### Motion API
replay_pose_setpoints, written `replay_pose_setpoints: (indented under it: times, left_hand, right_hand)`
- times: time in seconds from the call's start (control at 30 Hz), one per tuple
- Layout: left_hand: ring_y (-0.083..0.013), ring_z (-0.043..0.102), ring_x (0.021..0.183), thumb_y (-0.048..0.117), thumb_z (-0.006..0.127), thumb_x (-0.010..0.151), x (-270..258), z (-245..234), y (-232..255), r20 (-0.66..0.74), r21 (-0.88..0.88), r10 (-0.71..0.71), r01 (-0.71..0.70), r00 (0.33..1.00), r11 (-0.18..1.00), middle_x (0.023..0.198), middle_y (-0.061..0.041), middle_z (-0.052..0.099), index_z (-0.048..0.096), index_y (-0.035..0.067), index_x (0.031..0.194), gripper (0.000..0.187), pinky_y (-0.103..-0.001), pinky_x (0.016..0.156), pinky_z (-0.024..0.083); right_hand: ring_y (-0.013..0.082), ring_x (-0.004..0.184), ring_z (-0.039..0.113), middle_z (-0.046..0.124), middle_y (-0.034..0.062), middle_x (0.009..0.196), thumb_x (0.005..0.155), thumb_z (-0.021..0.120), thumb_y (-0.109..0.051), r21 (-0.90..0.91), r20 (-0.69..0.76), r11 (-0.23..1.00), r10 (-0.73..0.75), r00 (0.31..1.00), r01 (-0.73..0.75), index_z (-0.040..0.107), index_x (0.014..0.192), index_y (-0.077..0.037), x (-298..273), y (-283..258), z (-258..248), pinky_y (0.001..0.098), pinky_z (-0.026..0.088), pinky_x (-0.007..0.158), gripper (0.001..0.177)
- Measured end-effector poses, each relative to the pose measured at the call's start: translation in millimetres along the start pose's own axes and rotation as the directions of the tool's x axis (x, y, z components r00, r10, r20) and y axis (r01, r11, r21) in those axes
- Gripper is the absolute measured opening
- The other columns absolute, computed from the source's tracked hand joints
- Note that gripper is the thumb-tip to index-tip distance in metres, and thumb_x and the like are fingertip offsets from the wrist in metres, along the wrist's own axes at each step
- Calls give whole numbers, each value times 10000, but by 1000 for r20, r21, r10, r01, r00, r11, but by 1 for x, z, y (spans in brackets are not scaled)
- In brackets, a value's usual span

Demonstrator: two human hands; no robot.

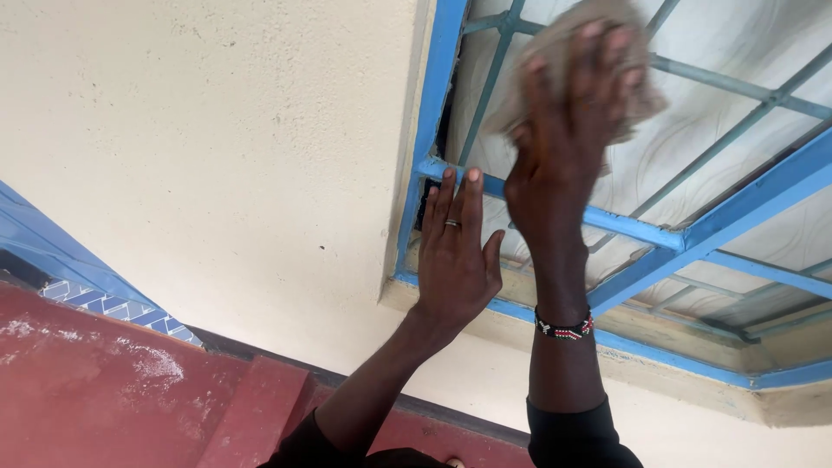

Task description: Cleaning the blue window frame and metal bars with a cloth.

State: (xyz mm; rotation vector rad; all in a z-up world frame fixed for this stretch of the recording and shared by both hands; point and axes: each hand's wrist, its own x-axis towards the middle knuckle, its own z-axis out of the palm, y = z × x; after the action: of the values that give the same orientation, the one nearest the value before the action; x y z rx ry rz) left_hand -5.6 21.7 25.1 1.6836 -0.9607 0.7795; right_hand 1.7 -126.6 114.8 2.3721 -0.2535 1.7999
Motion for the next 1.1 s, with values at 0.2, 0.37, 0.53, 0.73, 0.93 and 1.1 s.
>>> replay_pose_setpoints:
  times: [0.2, 0.37, 0.53, 0.73, 0.93, 1.1]
  left_hand:
    - [-361, 123, 1648, 68, 715, 927, 10, -3, 6, 187, 145, -25, -3, 982, 989, 1698, -212, 218, 98, 116, 1677, 972, -581, 1353, 172]
    - [-336, 54, 1634, 136, 744, 931, -8, 0, -3, 256, 92, 45, -71, 966, 993, 1749, -167, 79, 91, 82, 1664, 983, -578, 1329, 125]
    - [-344, 74, 1632, 143, 722, 966, -12, 9, 0, 196, 45, 42, -52, 980, 998, 1743, -177, 113, 151, 67, 1656, 899, -568, 1328, 138]
    - [-345, 103, 1651, 137, 706, 997, -10, 6, 5, 120, -21, 41, -38, 992, 999, 1742, -180, 150, 223, 61, 1646, 812, -550, 1345, 176]
    - [-369, 73, 1613, 154, 738, 927, -12, 14, 0, 221, 104, 35, -59, 975, 993, 1725, -209, 101, 206, 20, 1631, 893, -608, 1287, 149]
    - [-381, 30, 1603, 163, 755, 905, -15, 20, -2, 203, 72, 20, -36, 979, 997, 1712, -233, 57, 201, 40, 1633, 923, -625, 1268, 146]
  right_hand:
    - [269, 1630, 274, 410, 78, 1700, 1128, 620, -130, 222, 195, 947, -278, 941, 234, 605, 1529, -173, -49, 23, -15, 534, 168, 1370, 404]
    - [330, 1664, 204, 339, 90, 1735, 1188, 589, -249, 107, -139, 994, 52, 989, -37, 538, 1566, -147, -32, 72, -32, 585, 107, 1362, 395]
    - [279, 1647, 79, 176, 63, 1750, 1174, 525, -125, 77, -144, 997, -3, 990, 14, 425, 1649, -167, -7, 41, -8, 548, 20, 1335, 487]
    - [247, 1647, 198, 329, 66, 1742, 1009, 735, -5, 79, 334, 886, -456, 825, 457, 573, 1548, -212, -24, 39, -24, 506, 120, 1381, 600]
    - [288, 1649, 155, 290, 89, 1738, 1097, 616, -50, 27, -35, 994, -106, 994, 107, 467, 1626, -162, 8, 74, -47, 554, 68, 1346, 561]
    - [253, 1594, 15, 111, 60, 1750, 1091, 469, 35, 16, -181, 1000, 15, 983, -12, 367, 1669, -168, 27, 35, -11, 523, -4, 1322, 621]
